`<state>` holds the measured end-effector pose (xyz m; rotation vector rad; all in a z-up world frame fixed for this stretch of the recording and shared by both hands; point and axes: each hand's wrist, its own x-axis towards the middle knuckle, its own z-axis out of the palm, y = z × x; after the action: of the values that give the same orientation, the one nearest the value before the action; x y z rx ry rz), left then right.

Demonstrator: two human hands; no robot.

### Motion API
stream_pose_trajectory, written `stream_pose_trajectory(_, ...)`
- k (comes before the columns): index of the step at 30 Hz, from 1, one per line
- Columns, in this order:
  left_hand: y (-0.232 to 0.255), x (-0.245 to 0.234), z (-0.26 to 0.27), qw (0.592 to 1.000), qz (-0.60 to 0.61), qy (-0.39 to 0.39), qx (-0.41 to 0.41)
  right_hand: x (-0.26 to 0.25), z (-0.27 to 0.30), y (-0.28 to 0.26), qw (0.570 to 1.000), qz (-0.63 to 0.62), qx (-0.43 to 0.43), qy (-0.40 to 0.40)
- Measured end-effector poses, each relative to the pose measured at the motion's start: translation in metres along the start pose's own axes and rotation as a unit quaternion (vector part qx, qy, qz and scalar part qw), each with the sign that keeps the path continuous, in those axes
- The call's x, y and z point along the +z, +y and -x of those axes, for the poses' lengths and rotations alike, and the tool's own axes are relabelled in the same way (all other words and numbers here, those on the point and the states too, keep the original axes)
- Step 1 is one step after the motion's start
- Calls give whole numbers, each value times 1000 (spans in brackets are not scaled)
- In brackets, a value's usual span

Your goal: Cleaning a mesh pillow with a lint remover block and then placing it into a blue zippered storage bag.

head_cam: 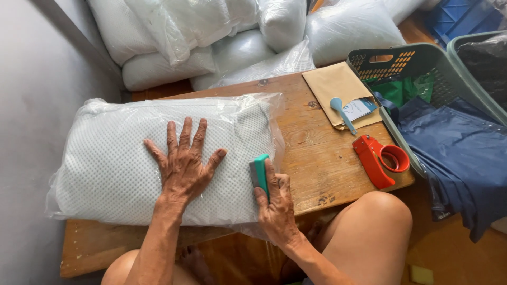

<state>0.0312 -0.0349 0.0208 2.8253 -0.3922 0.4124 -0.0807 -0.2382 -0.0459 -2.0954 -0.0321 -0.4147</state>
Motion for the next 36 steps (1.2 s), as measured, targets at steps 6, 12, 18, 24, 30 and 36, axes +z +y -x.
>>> stream_pose_trajectory(6, -76, -50, 6, 954, 27, 298, 14, -19, -17, 9, 984, -46, 173, -9)
stream_pose_trajectory(12, -162, -97, 58, 879, 187, 13, -439, -34, 9, 7, 977, -73, 200, -7)
stream_pose_trajectory(18, -80, -163, 68, 841, 113, -182, -497, -34, -37, 7, 957, -69, 280, 9)
stream_pose_trajectory(24, -61, -122, 98, 916, 64, -59, -392, -60, -72, 10, 967, 125, 33, 218)
stream_pose_trajectory(30, -51, -73, 75, 987, -49, -112, -101, 0, 29, -73, 960, 30, -268, 73)
stream_pose_trajectory(36, -60, -103, 27, 940, 12, -266, -214, 39, 49, -21, 952, 103, -285, 39)
